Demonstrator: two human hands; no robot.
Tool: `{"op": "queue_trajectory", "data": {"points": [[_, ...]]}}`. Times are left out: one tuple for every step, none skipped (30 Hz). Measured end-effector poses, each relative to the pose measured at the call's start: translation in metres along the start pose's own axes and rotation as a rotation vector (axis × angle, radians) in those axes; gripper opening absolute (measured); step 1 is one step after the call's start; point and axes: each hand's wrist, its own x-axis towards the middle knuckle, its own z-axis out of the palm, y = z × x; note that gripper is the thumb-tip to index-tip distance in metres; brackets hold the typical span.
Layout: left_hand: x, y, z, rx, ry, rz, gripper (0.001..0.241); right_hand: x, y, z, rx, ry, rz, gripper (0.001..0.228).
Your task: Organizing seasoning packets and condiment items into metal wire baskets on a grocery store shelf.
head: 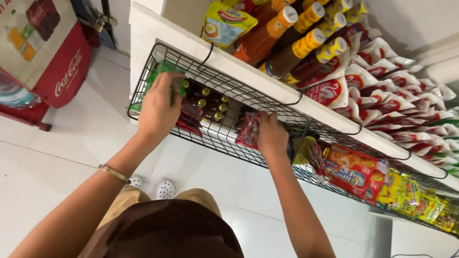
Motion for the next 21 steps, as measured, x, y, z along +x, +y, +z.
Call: {"op": "queue_trajectory", "data": {"points": [[0.0,0.0,0.001,0.011,-0.002,-0.001,0.025,0.003,0.004,0.002,0.01,-0.002,-0.005,0.067],[0.0,0.001,0.003,-0.006,-0.003,-0.011,0.024,0.007,0.007,0.004,-0.031,-0.027,0.004,0.056],[0.002,-0.001,0.001,-0.014,-0.013,-0.011,0.023,0.011,0.006,0.008,-0.058,-0.048,0.017,0.045],[0.004,-0.003,0.003,0.006,-0.023,-0.003,0.023,0.013,0.005,0.004,-0.035,-0.048,0.018,0.045],[0.003,-0.006,0.004,0.002,-0.023,-0.008,0.025,0.011,0.004,0.003,-0.061,-0.055,-0.005,0.033],[0.002,-0.009,0.006,-0.001,-0.023,-0.013,0.027,0.009,0.003,0.002,-0.087,-0.062,-0.028,0.024],[0.002,-0.004,0.001,0.015,-0.043,-0.006,0.027,0.007,-0.003,0.0,-0.064,-0.069,-0.019,0.024],[0.001,0.002,-0.003,0.002,-0.037,-0.001,0.028,0.004,-0.009,-0.003,-0.03,0.015,-0.059,0.021],[0.001,0.008,-0.005,-0.016,-0.027,0.006,0.03,0.003,-0.012,-0.008,-0.004,0.102,-0.096,0.019],[0.001,0.009,-0.007,-0.007,-0.044,0.013,0.03,0.001,-0.023,-0.02,0.013,0.098,-0.084,0.019],[0.001,0.01,-0.007,0.016,-0.045,0.008,0.029,-0.002,-0.033,-0.031,0.058,0.15,-0.108,0.015],[0.0,0.012,-0.007,0.039,-0.047,0.004,0.028,-0.005,-0.043,-0.043,0.102,0.201,-0.131,0.013],[0.0,0.011,-0.008,0.047,-0.072,0.013,0.028,-0.003,-0.056,-0.048,0.121,0.196,-0.11,0.013],[0.001,0.01,-0.008,0.023,-0.074,0.01,0.028,-0.001,-0.068,-0.053,0.151,0.284,-0.165,0.013],[0.001,0.01,-0.008,-0.001,-0.074,0.006,0.029,0.002,-0.08,-0.058,0.178,0.374,-0.219,0.014],[0.001,0.01,-0.008,0.007,-0.098,0.014,0.029,0.005,-0.087,-0.055,0.194,0.371,-0.198,0.014],[0.001,0.011,-0.009,0.003,-0.103,-0.004,0.028,0.01,-0.095,-0.053,0.244,0.435,-0.26,0.014],[0.001,0.012,-0.011,-0.002,-0.109,-0.022,0.027,0.015,-0.103,-0.051,0.294,0.501,-0.322,0.015],[0.002,0.009,-0.009,0.007,-0.12,-0.012,0.027,0.018,-0.108,-0.051,0.305,0.507,-0.31,0.015],[0.003,0.006,-0.007,0.004,-0.105,-0.003,0.027,0.02,-0.112,-0.05,0.31,0.515,-0.353,0.013],[0.002,0.002,-0.005,0.0,-0.088,0.002,0.028,0.022,-0.116,-0.049,0.312,0.521,-0.4,0.013]]}}
